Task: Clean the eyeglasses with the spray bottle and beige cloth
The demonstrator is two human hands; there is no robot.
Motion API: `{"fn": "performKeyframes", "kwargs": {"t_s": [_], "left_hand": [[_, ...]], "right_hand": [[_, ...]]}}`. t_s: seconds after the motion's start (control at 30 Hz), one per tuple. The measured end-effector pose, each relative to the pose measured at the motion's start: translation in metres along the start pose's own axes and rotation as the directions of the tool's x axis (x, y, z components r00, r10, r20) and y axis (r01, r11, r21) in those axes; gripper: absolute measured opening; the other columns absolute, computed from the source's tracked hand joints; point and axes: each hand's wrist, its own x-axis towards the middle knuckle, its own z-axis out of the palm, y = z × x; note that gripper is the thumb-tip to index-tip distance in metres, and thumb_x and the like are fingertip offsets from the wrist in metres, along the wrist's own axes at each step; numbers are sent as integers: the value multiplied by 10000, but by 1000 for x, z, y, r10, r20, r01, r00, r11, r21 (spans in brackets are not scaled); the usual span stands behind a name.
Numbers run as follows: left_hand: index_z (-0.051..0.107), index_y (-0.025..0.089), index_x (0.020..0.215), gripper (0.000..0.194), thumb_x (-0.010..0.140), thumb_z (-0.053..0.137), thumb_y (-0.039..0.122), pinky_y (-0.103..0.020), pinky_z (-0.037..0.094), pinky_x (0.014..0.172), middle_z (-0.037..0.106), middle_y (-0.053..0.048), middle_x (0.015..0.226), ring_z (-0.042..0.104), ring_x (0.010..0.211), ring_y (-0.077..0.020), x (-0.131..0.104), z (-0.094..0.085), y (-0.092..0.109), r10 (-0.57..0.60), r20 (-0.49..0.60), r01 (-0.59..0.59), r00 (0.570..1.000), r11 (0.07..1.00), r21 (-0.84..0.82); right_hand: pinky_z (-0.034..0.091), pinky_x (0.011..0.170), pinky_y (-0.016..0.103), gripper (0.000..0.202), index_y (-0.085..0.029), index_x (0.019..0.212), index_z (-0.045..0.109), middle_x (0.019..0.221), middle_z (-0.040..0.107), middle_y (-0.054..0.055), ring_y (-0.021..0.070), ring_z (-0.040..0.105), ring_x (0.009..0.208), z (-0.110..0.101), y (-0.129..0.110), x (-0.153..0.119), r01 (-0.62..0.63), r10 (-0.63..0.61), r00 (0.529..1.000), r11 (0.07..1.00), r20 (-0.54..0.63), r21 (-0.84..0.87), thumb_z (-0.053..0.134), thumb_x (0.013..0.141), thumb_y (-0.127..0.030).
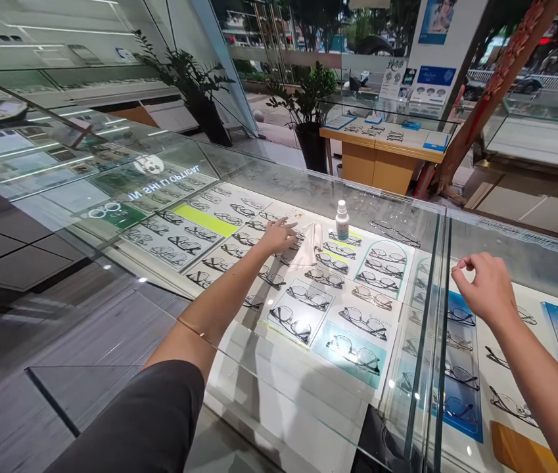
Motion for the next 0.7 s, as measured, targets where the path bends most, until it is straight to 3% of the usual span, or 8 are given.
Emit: {"fn": "performKeyframes", "kwargs": {"t_s": [0.13, 0.27, 0.37, 0.5, 0.6, 0.7], "left_hand": [[740, 186, 1104, 324, 976, 469, 308, -597, 361, 1089, 698, -176, 1339, 502, 1323, -404, -22, -13, 11, -62, -130, 64, 990, 998, 17], [700, 164, 1133, 375, 1042, 358, 288, -550, 383, 1041, 710, -197, 1168, 549, 1189, -369, -55, -19, 21, -41, -146, 50, 988, 997, 55], [709, 155, 1134, 419, 1063, 325, 306, -540, 393, 1026, 710, -207, 1135, 567, 1153, -366, -81, -23, 19, -3, -93, 11, 996, 996, 86], [776, 199, 1098, 373, 1019, 417, 261, -464, 460, 942, 732, -155, 1053, 630, 1061, -318, -112, -30, 0, 43, 52, -48, 998, 994, 102], [827, 271, 1087, 326, 920, 550, 226, -397, 490, 858, 739, -105, 982, 665, 999, -283, -124, -32, -16, 68, 166, -86, 984, 991, 106], [844, 298, 1097, 316, 852, 649, 258, -405, 494, 879, 741, -106, 978, 673, 1046, -307, -126, -26, -23, 78, 221, -106, 972, 987, 117]], "right_hand": [[430, 838, 466, 211, -248, 758, 556, 867, 616, 141, 339, 510, 917, 3, 3, 4, 22, -22, 1000, 999, -5, -24, 457, 779, -433], [425, 847, 469, 178, -249, 769, 539, 823, 578, 121, 319, 481, 875, 10, 9, 10, 71, -72, 997, 997, -28, -39, 469, 822, -404], [422, 859, 468, 175, -251, 765, 535, 824, 573, 120, 317, 470, 889, 14, 12, 14, 85, -87, 996, 995, -37, -61, 461, 839, -392], [413, 829, 443, 185, -246, 774, 555, 832, 570, 128, 318, 463, 908, 15, 10, 18, 74, -76, 997, 993, -22, -95, 469, 854, -389], [405, 797, 436, 191, -237, 778, 573, 869, 587, 141, 316, 461, 892, 12, 6, 19, 71, -73, 997, 993, -12, -98, 478, 855, -383], [406, 785, 430, 187, -230, 795, 587, 886, 590, 143, 313, 463, 881, 10, 3, 19, 53, -53, 999, 993, 7, -104, 483, 850, -375]]}}
